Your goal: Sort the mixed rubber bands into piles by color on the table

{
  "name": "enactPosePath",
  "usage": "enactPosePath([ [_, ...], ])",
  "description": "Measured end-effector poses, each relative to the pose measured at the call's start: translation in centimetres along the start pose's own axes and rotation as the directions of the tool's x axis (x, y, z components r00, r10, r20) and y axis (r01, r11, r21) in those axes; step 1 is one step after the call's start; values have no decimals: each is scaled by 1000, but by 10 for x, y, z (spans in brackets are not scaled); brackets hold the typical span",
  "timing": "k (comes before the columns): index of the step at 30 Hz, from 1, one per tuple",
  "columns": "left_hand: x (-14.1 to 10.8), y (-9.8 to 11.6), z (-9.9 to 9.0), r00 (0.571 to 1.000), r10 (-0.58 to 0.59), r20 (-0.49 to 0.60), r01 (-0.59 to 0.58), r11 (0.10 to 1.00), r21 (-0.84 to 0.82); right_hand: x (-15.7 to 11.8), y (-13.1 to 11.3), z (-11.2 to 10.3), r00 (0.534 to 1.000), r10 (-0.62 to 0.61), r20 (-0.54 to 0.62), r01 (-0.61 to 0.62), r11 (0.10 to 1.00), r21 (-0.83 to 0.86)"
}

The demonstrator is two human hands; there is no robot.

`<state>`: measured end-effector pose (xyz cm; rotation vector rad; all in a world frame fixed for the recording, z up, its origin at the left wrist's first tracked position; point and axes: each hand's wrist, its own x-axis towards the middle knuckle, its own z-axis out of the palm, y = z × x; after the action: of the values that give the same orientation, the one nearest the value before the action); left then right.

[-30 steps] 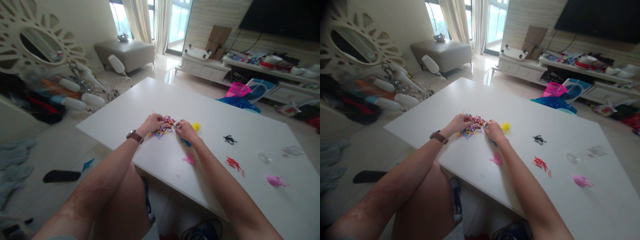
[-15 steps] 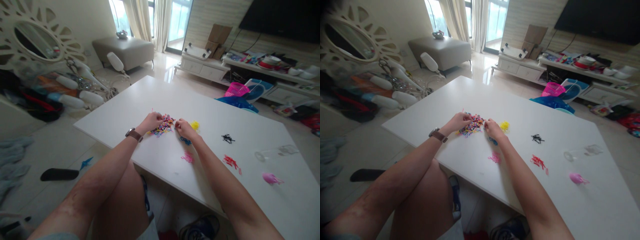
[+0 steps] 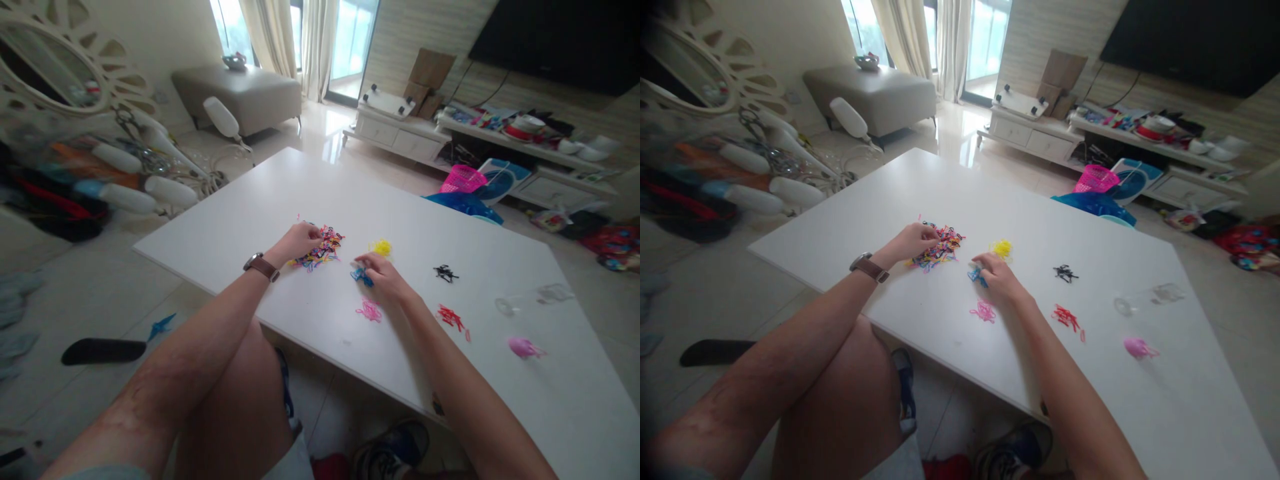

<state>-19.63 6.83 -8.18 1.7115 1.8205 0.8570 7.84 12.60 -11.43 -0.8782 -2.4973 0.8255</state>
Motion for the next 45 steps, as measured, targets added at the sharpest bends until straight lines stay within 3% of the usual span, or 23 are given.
enactPosePath([
  [4,0,1,0,1000,-8,15,8,1000,0,-6,-5,11,992,-121,26,122,992,-38],
  [10,0,-1,1,999,-20,29,20,1000,-8,-16,-9,-2,997,-71,11,71,997,23],
  [16,0,-1,1,1000,-6,27,6,1000,-14,17,-16,12,989,-63,-133,56,997,-62],
  [20,1,-2,1,1000,18,25,-18,1000,3,43,-21,34,992,19,-126,-37,989,-146],
  [24,3,-4,1,999,16,30,-17,1000,19,49,-26,44,993,42,-112,-62,982,-181],
  [29,4,-8,2,999,30,23,-31,999,9,49,-28,40,983,10,-182,-29,994,-103],
  [33,5,-8,7,995,67,68,-68,997,21,36,-28,20,966,43,-254,-57,997,-48],
  [39,3,-8,4,971,115,209,-131,989,66,-21,-11,-19,965,159,-211,-186,975,-117],
  [42,0,-7,-5,961,134,243,-156,985,74,-39,-4,-23,968,188,-164,-207,973,-107],
  [45,-5,-3,-11,949,143,280,-178,979,101,-37,-10,-18,964,178,-199,-201,974,-104],
])
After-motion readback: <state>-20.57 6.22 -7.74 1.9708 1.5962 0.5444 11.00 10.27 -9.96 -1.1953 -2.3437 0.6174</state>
